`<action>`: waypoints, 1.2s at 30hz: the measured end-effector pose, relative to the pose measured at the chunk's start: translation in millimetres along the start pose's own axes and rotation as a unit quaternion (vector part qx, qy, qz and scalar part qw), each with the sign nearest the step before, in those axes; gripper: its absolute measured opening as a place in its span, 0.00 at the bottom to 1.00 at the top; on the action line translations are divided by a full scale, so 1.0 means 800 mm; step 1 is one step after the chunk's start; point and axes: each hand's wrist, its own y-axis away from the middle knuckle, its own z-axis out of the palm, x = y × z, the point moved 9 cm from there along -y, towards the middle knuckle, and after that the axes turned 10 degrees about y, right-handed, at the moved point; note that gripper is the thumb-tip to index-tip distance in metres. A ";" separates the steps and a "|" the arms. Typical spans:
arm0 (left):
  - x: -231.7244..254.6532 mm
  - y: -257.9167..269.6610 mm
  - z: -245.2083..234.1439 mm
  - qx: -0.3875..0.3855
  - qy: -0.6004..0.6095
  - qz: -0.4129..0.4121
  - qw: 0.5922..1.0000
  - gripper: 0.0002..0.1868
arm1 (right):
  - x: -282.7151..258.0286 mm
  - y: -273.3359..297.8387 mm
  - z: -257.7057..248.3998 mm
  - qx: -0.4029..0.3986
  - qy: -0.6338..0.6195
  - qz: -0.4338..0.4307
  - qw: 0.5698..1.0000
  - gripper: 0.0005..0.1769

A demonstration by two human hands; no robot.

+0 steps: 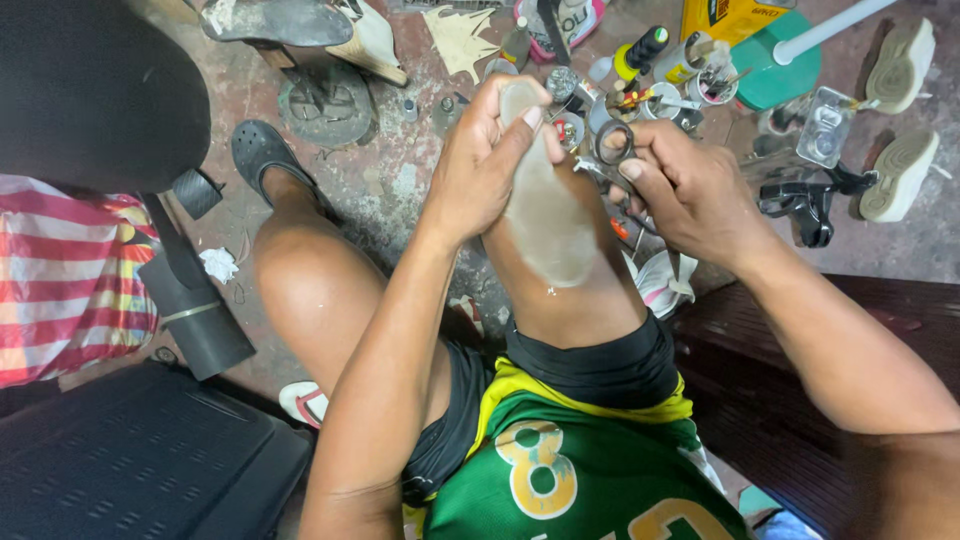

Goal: The person applies a white substance to a shoe sole using a small bottle and then uses a metal tool to scrape and smooth the surface. The person works on the sole while sitting on the floor in a cluttered workshop.

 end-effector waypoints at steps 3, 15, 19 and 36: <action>0.013 0.008 0.011 0.021 -0.042 -0.004 0.999 0.15 | -0.006 -0.005 -0.004 0.018 0.040 -0.010 0.999 0.10; 0.028 0.012 0.019 0.057 -0.197 -0.031 0.978 0.09 | -0.013 -0.014 -0.014 0.033 0.154 -0.033 0.987 0.12; 0.023 0.007 0.014 0.085 -0.150 -0.030 0.985 0.10 | -0.021 -0.011 -0.039 0.119 0.093 -0.051 0.987 0.11; 0.021 -0.022 -0.038 0.155 -0.163 0.059 0.972 0.22 | -0.072 -0.014 -0.026 0.037 0.185 -0.221 0.957 0.10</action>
